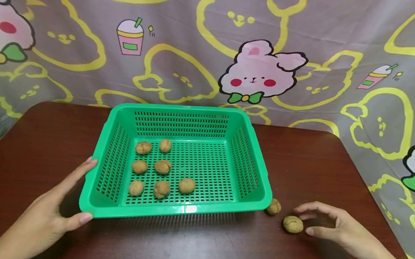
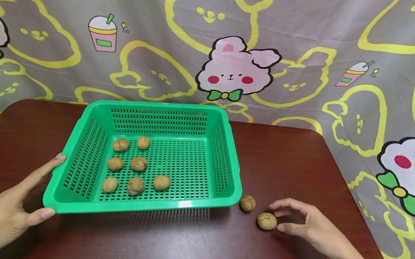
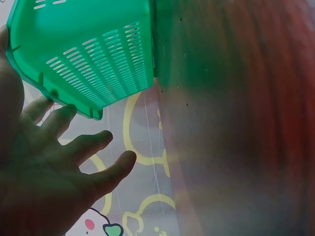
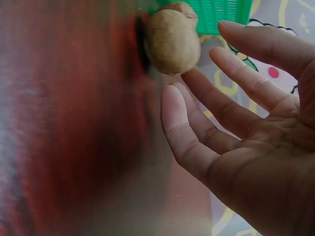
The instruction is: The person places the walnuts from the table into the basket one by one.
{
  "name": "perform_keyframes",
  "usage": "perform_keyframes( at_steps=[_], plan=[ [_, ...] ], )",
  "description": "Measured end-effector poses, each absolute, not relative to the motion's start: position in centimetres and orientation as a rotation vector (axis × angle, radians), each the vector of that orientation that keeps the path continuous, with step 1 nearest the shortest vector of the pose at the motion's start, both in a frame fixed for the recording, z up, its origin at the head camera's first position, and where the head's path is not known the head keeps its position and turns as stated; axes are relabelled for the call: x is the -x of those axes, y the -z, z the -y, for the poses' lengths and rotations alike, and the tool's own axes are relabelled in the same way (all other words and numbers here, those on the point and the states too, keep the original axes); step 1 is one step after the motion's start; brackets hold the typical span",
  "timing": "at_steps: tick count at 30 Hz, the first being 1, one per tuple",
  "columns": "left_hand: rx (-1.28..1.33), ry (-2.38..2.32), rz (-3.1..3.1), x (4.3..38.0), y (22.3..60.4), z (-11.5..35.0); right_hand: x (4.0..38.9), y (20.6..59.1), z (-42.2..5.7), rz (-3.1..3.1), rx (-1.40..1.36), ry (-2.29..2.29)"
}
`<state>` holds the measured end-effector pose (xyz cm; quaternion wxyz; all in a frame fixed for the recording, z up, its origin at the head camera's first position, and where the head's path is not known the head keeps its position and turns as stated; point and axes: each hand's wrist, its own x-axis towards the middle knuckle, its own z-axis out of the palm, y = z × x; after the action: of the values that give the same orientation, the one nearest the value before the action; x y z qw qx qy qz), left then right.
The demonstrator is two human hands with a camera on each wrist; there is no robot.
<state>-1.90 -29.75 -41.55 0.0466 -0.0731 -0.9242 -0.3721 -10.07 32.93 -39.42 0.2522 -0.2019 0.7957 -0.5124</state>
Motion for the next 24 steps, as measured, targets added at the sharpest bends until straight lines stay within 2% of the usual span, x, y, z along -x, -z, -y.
perform_keyframes(
  at_steps=[10, 24],
  plan=[
    [0.252, 1.150, 2.793, 1.9, 41.5, 29.7, 9.8, 40.6, -32.5, -2.176, 0.552, 1.357],
    [0.261, 1.173, 2.783, 2.0, 41.4, 29.7, 9.4, 41.6, -31.2, -2.416, 0.735, 1.306]
  ],
)
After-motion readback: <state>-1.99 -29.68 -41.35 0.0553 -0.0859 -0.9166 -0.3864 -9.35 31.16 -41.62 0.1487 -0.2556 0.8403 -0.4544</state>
